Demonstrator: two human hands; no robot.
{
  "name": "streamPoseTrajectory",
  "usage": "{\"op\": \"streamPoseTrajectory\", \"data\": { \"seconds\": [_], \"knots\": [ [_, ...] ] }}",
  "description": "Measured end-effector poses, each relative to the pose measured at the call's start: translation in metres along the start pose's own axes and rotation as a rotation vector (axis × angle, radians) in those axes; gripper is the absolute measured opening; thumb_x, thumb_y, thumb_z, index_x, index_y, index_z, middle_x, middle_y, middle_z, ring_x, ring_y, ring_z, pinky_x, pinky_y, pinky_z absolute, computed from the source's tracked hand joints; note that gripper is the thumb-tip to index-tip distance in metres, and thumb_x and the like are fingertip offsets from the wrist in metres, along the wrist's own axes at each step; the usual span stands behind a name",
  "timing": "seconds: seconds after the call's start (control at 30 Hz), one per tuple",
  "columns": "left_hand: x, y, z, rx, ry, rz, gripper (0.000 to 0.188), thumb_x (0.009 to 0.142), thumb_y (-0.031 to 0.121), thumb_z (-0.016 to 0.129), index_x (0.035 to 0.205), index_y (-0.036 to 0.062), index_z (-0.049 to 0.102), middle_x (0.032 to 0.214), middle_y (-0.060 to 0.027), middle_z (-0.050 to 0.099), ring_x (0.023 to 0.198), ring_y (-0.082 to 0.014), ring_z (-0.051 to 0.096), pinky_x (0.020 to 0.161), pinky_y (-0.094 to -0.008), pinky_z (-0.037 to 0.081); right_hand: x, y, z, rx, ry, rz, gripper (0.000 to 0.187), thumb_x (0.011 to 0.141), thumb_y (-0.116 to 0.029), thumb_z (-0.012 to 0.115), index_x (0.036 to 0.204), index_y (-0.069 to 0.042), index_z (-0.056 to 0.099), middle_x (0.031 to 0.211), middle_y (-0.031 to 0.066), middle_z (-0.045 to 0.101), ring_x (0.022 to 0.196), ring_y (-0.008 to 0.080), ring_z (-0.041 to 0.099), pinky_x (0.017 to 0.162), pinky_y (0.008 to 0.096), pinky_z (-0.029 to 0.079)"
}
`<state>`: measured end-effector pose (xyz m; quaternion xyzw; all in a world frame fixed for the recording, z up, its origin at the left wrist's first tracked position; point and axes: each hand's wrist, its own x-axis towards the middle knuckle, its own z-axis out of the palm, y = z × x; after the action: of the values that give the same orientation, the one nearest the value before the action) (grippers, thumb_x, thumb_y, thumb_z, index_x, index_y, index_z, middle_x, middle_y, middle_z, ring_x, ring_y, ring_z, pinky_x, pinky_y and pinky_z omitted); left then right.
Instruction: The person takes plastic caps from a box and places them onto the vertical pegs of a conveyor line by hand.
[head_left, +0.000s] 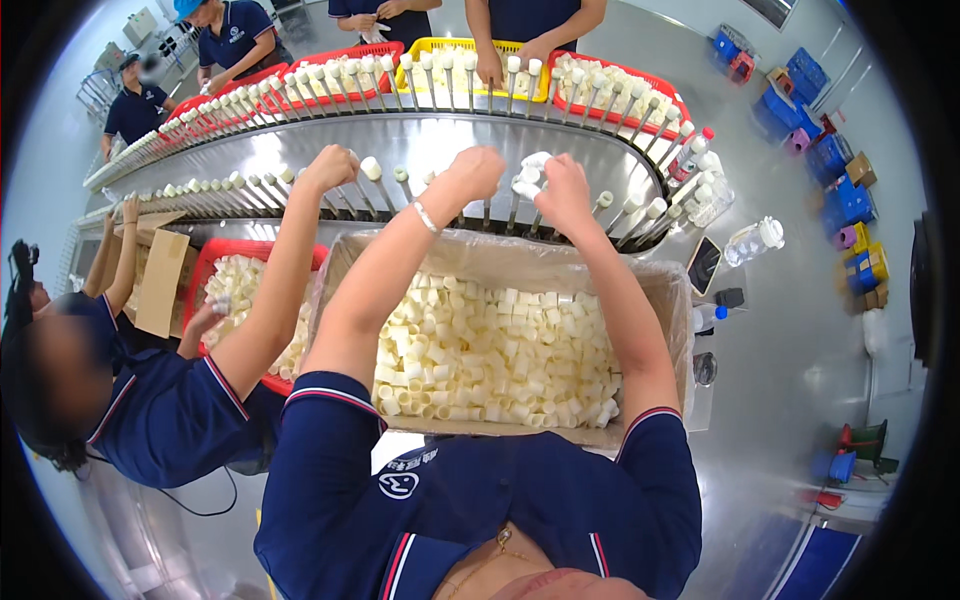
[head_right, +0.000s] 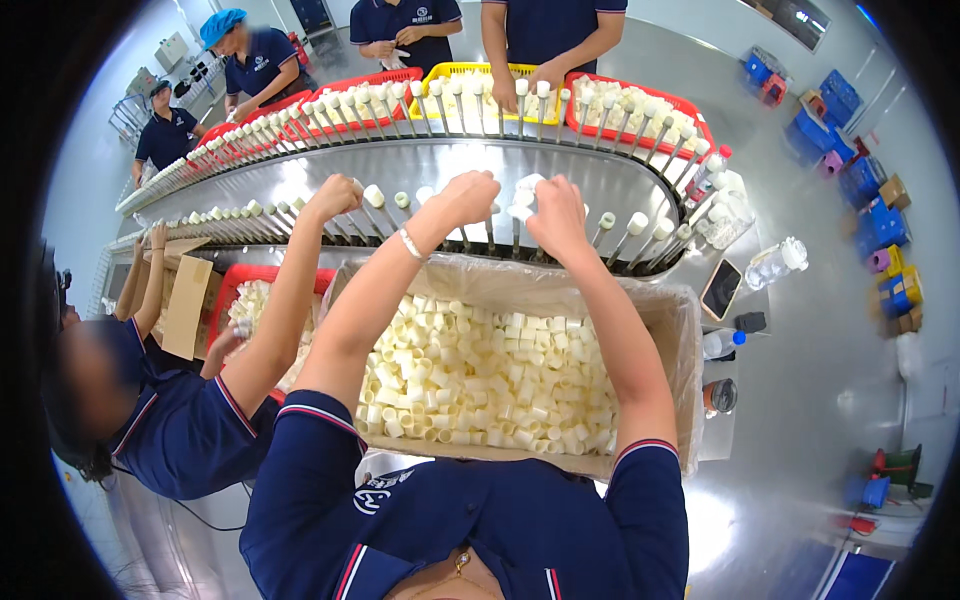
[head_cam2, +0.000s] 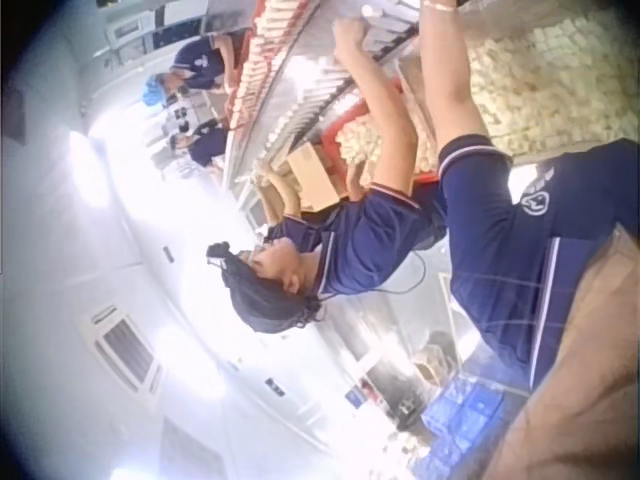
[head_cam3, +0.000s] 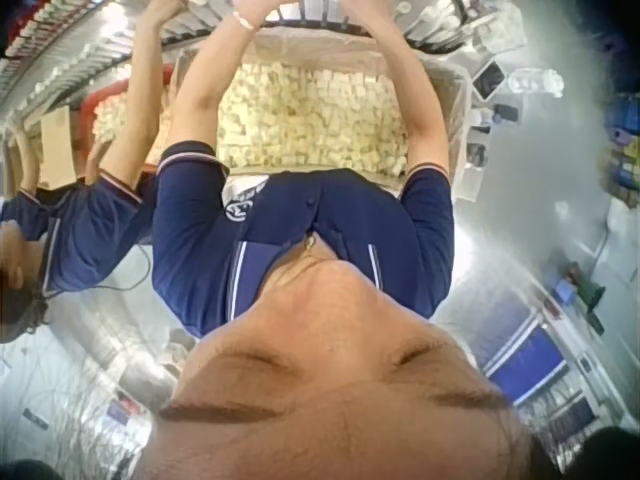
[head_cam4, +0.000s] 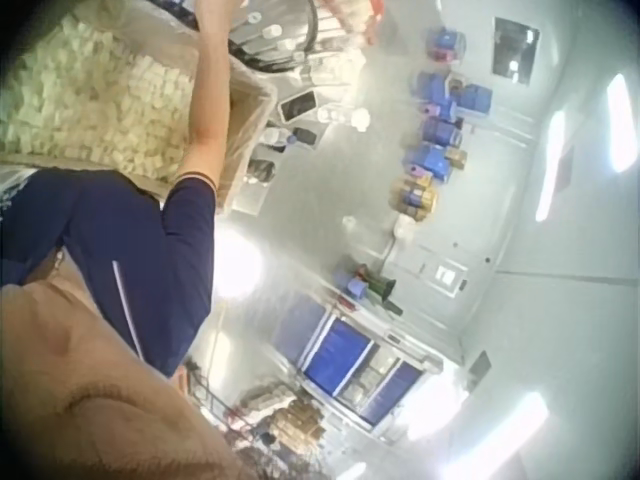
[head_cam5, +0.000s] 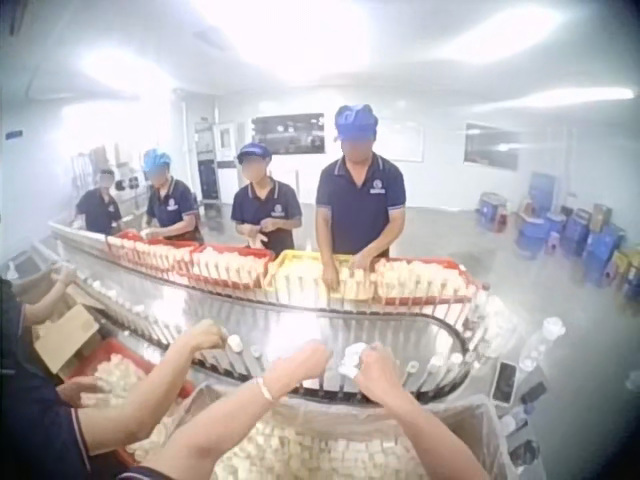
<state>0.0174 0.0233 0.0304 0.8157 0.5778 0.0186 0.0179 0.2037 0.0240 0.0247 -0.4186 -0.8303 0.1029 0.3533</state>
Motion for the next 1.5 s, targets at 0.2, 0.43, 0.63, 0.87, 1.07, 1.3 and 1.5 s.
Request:
{"op": "streamPoseTrajectory", "data": {
  "seconds": [0.2,0.43,0.63,0.87,1.07,1.3,1.5],
  "knots": [
    [-0.037,0.027,0.019,0.002,0.456,0.163,0.025,0.069,0.005,0.064,0.094,0.0021,0.064,0.101,-0.0135,0.059,0.093,-0.0312,0.055,0.076,-0.0402,0.050,-0.011,0.013,0.002,-0.197,-0.059,0.042,0.022,0.071,-0.014,0.069,0.090,-0.003,0.066,0.089,0.0133,0.062,0.093,0.0305,0.052,0.084,0.0414,0.037],
    [-0.158,0.040,0.123,-0.061,0.026,0.473,0.024,0.066,0.012,0.064,0.090,0.0093,0.061,0.097,-0.0044,0.055,0.096,-0.0225,0.053,0.078,-0.0326,0.049,-0.107,0.000,0.004,-0.117,-0.057,-0.488,0.018,0.075,-0.018,0.065,0.089,-0.007,0.068,0.090,0.0085,0.062,0.093,0.0243,0.054,0.077,0.0354,0.042],
    [-0.164,0.018,0.191,0.102,-0.153,0.300,0.011,0.072,0.011,0.060,0.082,0.0112,0.064,0.097,-0.0032,0.057,0.103,-0.0214,0.054,0.083,-0.0355,0.049,-0.182,0.005,0.099,-0.049,-0.600,-0.276,0.017,0.073,-0.016,0.066,0.086,-0.004,0.064,0.093,0.0112,0.061,0.091,0.0287,0.059,0.074,0.0394,0.048],
    [-0.161,0.015,0.172,-0.123,-0.043,0.183,0.023,0.067,0.005,0.069,0.088,0.0056,0.061,0.092,-0.0071,0.060,0.088,-0.0235,0.059,0.079,-0.0341,0.049,-0.201,0.023,0.117,0.290,-0.836,0.283,0.024,0.077,-0.011,0.068,0.098,-0.003,0.061,0.099,0.0143,0.061,0.092,0.0297,0.060,0.079,0.0366,0.049],
    [-0.165,0.044,0.116,-1.227,0.101,-0.195,0.028,0.077,0.011,0.072,0.101,0.0059,0.058,0.096,-0.0043,0.063,0.084,-0.0151,0.060,0.080,-0.0287,0.047,-0.184,0.022,0.087,0.585,-0.628,0.363,0.033,0.075,-0.019,0.075,0.100,-0.003,0.060,0.089,0.0078,0.061,0.081,0.0208,0.057,0.077,0.0330,0.047],
    [-0.150,0.043,0.046,-0.949,0.393,-0.047,0.033,0.076,0.008,0.070,0.107,0.0053,0.058,0.092,-0.0022,0.059,0.085,-0.0150,0.055,0.078,-0.0297,0.045,-0.163,-0.003,0.055,0.816,-0.663,0.336,0.033,0.078,-0.013,0.074,0.106,-0.003,0.058,0.087,0.0019,0.061,0.077,0.0107,0.056,0.070,0.0273,0.048],
    [-0.098,-0.010,0.018,-0.502,0.808,-0.240,0.029,0.072,0.012,0.075,0.099,0.0074,0.066,0.088,-0.0097,0.060,0.089,-0.0261,0.056,0.081,-0.0365,0.045,-0.141,-0.022,0.026,1.013,-0.665,0.294,0.030,0.084,-0.010,0.068,0.111,-0.006,0.057,0.087,-0.0015,0.060,0.075,0.0048,0.055,0.064,0.0219,0.047]
  ]
}}
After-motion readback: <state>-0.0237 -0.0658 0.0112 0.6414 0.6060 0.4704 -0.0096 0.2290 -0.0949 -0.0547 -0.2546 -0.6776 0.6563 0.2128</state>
